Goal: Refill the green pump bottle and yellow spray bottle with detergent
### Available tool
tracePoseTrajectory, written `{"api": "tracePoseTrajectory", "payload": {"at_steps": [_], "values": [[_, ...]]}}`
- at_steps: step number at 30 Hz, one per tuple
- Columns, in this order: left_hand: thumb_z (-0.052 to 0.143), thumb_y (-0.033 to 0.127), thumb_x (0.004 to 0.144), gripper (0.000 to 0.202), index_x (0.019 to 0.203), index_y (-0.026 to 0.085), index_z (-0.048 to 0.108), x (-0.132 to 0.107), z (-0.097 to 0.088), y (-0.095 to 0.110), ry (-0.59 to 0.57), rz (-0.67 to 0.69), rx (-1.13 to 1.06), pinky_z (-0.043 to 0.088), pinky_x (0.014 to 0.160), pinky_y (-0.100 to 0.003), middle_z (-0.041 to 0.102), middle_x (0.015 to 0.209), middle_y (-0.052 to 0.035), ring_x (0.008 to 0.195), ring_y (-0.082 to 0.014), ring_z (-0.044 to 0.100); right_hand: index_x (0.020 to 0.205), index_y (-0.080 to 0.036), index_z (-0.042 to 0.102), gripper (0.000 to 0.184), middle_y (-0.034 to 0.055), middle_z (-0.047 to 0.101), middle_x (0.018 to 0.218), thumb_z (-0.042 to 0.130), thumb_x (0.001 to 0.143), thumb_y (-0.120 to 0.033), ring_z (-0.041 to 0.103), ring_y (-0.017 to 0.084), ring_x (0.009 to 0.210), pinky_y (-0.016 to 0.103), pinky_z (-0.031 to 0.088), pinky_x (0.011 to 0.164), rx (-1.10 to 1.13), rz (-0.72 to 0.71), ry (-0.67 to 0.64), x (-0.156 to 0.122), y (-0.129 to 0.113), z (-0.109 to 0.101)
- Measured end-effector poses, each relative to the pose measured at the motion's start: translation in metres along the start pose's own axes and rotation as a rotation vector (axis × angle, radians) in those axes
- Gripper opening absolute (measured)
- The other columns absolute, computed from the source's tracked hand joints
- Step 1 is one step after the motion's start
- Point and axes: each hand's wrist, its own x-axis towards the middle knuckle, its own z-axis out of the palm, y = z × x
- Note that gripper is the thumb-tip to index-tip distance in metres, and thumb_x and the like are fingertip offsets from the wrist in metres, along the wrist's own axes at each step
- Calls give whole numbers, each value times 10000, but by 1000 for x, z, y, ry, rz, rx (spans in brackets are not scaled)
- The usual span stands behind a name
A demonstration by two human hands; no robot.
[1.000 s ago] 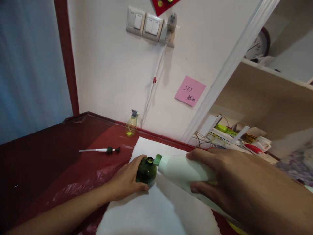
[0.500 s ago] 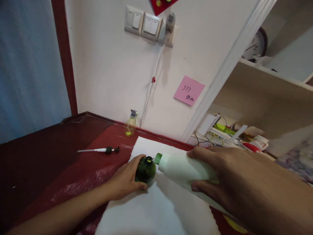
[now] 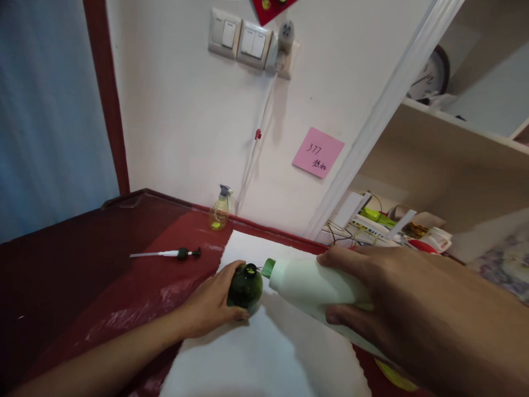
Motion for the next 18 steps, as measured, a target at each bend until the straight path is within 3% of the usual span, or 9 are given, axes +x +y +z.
{"api": "tracePoseTrajectory", "payload": {"at_steps": [3,10,18], "values": [[864,359,611,970,1446,239,385,0,0,-1,1,4,-4,414,1084,-526,537,1473,-135,1316,-377,519,1231,-453,639,420,-15,796,1066,636,811,-455,776,271,812,302,595,524,-37,-40,-143,2,0,-2],[871,356,615,985,1455,227,373,1,-1,1,-14,-11,7,406,1096,-528,512,1501,-144,1330,-375,506,1258,-421,635,425,14,791,1098,601,837,-466,776,290,846,313,609,552,-101,-46,-125,0,2,-2],[864,340,641,973,1464,207,362,1,0,1,-9,-3,30,400,1112,-505,506,1507,-139,1344,-354,497,1259,-472,612,414,-7,793,1052,582,855,-556,771,282,795,361,632,563,-76,-69,-82,-2,12,3]]}}
